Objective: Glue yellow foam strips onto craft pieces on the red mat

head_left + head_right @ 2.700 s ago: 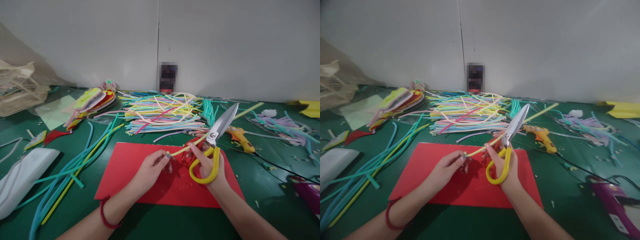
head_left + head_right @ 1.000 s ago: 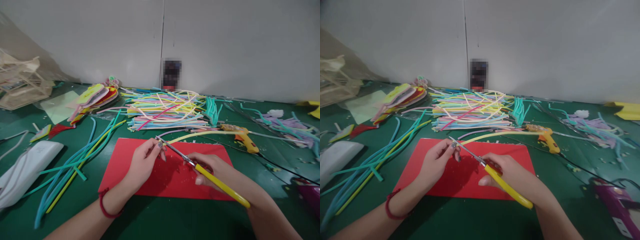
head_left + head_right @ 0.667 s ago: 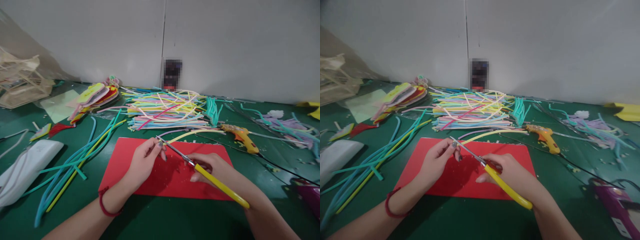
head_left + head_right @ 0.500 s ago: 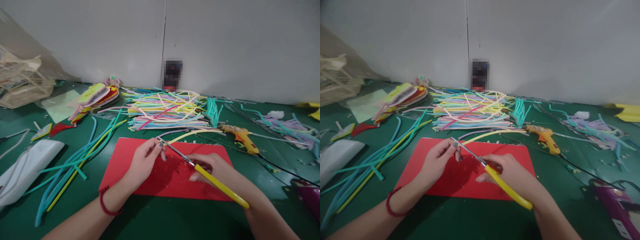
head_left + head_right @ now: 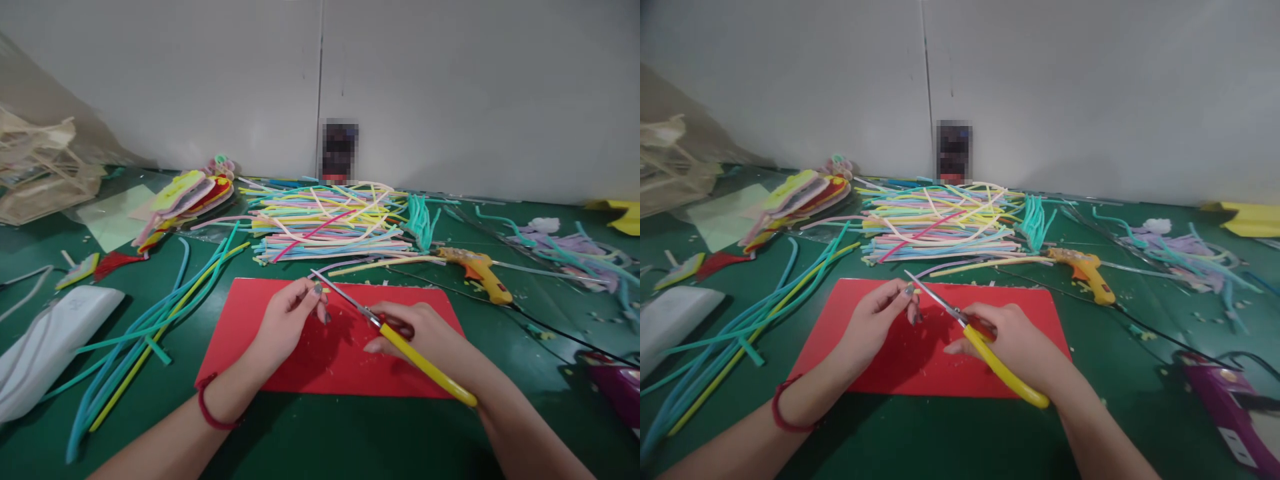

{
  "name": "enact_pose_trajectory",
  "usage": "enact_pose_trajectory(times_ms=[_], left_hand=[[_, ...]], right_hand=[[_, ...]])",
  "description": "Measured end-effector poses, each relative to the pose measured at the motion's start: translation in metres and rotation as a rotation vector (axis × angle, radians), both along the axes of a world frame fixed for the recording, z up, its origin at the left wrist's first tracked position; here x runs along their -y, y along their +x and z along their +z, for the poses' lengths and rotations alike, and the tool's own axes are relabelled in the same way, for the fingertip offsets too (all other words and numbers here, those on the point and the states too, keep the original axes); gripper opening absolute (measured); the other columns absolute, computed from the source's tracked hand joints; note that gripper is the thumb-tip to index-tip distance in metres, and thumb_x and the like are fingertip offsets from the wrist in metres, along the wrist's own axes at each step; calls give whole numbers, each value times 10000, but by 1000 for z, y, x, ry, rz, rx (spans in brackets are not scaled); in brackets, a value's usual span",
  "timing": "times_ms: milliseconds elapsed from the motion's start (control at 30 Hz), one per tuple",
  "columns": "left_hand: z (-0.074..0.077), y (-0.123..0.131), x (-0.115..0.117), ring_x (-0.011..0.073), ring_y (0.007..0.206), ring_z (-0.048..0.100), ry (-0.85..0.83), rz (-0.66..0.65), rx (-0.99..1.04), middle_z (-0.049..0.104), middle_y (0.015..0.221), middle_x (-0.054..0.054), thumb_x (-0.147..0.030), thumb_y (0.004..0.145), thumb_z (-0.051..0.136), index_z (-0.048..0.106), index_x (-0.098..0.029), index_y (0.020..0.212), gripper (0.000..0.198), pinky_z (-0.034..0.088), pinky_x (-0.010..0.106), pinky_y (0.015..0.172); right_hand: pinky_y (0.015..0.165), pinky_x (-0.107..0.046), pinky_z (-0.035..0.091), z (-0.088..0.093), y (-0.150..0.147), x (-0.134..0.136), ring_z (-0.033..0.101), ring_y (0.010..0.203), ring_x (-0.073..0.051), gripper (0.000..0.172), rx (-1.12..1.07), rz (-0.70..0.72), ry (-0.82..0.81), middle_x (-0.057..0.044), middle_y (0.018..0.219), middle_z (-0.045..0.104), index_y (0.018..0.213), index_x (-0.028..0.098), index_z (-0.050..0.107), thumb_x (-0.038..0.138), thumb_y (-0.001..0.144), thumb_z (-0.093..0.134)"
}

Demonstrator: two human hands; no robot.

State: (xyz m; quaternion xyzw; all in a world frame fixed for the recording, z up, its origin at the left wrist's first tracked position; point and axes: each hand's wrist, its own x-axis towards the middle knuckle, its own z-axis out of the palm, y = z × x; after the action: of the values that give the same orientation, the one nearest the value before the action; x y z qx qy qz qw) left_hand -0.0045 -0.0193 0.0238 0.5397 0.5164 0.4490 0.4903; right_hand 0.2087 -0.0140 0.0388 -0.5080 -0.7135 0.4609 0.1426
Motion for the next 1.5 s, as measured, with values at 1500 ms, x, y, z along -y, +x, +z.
enact_pose_trajectory(times_ms=[1500], left_hand=[[-20,4,-1,124,662,581,40,-143,-267,620,661,-25,-280,884,452,567,-191,655,271,420,223,660]], right_hand=[[668,-283,471,-45,-38,-24,590,748,-156,61,-452,-220,196,-11,774,643,732,237,658,295,746,667]])
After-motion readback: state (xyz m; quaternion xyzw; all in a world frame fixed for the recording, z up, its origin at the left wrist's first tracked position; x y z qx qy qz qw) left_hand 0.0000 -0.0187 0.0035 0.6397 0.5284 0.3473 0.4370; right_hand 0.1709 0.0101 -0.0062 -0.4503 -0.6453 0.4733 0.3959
